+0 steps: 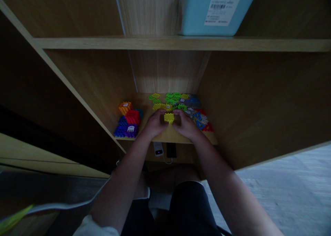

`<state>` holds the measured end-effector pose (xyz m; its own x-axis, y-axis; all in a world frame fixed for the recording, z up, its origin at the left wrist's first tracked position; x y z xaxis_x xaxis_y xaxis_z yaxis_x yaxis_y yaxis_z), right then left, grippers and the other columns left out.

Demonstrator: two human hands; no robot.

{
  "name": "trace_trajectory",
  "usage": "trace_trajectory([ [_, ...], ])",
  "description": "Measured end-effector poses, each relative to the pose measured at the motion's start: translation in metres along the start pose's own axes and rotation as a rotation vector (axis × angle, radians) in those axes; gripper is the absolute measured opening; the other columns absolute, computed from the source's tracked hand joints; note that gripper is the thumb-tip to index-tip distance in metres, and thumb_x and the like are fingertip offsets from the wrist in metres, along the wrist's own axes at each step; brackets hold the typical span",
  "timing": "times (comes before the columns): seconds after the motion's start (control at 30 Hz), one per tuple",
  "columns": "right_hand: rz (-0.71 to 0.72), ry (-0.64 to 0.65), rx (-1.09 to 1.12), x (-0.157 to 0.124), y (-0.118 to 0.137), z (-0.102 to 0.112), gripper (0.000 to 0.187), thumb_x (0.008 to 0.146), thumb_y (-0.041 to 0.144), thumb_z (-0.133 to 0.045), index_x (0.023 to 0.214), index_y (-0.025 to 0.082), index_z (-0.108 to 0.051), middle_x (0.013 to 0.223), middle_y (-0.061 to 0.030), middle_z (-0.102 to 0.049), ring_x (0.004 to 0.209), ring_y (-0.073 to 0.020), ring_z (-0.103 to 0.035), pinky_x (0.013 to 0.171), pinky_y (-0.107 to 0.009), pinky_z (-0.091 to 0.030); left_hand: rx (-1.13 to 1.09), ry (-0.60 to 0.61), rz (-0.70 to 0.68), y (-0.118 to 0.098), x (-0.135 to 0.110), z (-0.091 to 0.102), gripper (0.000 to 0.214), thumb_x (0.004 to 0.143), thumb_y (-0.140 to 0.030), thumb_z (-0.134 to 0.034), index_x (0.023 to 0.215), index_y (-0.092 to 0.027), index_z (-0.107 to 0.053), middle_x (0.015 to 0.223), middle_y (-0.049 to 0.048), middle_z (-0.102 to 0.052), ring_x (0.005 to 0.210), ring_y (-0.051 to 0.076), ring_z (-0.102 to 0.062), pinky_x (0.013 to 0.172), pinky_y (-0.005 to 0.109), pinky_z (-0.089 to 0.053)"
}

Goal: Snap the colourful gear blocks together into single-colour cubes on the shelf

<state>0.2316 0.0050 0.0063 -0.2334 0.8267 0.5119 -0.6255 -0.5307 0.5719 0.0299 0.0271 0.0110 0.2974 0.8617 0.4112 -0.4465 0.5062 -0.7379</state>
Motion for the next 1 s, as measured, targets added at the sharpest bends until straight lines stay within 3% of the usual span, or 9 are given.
trace_trajectory([
  [0.47,-0.009,0.010,0.000,0.0001,0.0010,0.0006,0.054,0.088,0.019,-0.069,0.140,0.026,-0.054,0.141,-0.0133,-0.070,0.135,-0.0299,-0.067,0.120,-0.053,-0.051,0.016,-0.012,-0.009,-0.0007,0.0001,0.0000,0.057,0.081,-0.009,-0.079,0.134,-0.021,-0.061,0.134,0.0098,-0.074,0.127,0.026,-0.072,0.116,0.046,-0.056],
  [0.7,-0.011,0.016,-0.003,-0.0006,-0.0011,-0.0004,0.061,0.086,0.017,-0.068,0.144,0.027,-0.052,0.144,-0.0137,-0.068,0.138,-0.0309,-0.065,0.121,-0.055,-0.049,0.049,-0.006,-0.013,-0.0043,0.0006,0.0035,0.057,0.077,-0.006,-0.078,0.130,-0.020,-0.063,0.134,0.0108,-0.073,0.128,0.029,-0.071,0.118,0.048,-0.055],
  [1.0,-0.027,-0.008,-0.032,-0.0020,-0.0034,0.0007,0.057,0.088,0.016,-0.064,0.142,0.027,-0.052,0.134,-0.0137,-0.072,0.131,-0.0312,-0.068,0.117,-0.054,-0.053,-0.005,-0.030,-0.006,-0.0032,-0.0011,0.0046,0.057,0.078,-0.003,-0.072,0.132,-0.020,-0.061,0.132,0.0110,-0.073,0.127,0.028,-0.071,0.119,0.049,-0.054],
])
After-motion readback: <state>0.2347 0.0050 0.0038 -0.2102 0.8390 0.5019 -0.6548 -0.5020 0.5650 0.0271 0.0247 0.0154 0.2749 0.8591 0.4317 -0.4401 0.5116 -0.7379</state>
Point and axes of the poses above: each hand's wrist, its own x-axis towards the middle knuckle, its own z-axis out of the back of the hand, y = z × x, the point moved 3 cm from there along x, towards the middle knuckle
